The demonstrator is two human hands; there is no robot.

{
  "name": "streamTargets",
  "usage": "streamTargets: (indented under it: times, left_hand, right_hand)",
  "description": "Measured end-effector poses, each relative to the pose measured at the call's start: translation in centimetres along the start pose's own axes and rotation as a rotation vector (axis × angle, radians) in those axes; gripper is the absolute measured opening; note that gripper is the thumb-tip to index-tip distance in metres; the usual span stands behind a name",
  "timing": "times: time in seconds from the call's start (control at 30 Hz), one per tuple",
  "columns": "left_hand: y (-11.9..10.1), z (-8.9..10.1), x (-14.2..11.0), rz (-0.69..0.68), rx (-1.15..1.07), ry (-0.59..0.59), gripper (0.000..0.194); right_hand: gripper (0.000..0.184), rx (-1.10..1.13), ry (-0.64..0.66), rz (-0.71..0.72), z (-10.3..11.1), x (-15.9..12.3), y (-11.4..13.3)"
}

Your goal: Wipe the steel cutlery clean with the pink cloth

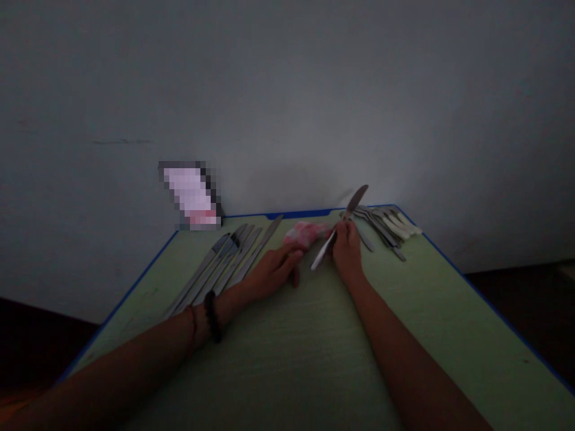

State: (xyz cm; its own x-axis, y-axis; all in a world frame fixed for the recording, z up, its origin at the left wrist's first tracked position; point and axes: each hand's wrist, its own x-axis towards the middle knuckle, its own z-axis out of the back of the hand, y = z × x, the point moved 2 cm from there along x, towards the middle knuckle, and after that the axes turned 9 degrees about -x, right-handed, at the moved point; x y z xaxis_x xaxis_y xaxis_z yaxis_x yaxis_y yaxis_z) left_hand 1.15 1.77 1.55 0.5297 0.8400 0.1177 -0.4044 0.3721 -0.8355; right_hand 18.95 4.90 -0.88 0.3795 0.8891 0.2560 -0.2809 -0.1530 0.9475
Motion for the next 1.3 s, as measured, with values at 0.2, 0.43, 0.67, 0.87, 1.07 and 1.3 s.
streamTargets:
  times: [0.2, 0.43, 0.67, 0.87, 1.07, 1.3]
  left_hand:
    - [0.4, 0.3, -0.5, -0.249, 0.247, -0.25, 0.019]
    - [0.6, -0.5, -0.4, -0.307, 0.559, -0.019, 0.048]
    - [0.5, -0.7, -0.3, -0.194, 0.728, -0.072, 0.053]
    - [0.7, -0.8, -0.3, -0.215, 0.796, -0.118, 0.04]
    - [1.0, -0.9, -0.3, -0.231, 0.786, -0.113, 0.037]
    - [0.7, -0.9, -0.2, -0.227, 0.798, -0.089, 0.035]
  right_hand:
    - [0.031, -0.506, 0.023, 0.185, 2.0, 1.1, 0.4]
    - [0.033, -0.953, 0.23, 0.155, 1.1, -0.1, 0.1]
    - [0.028, -1.133, 0.154, 0.289, 2.1, 0.3, 0.2]
    - [0.032, -1.133, 0.15, 0.203, 2.5, 0.6, -0.5]
    - [0.038, -1.129, 0.119, 0.259, 2.3, 0.8, -0.5]
    - [0.039, -1.23, 0.025, 0.234, 2.5, 0.4, -0.1]
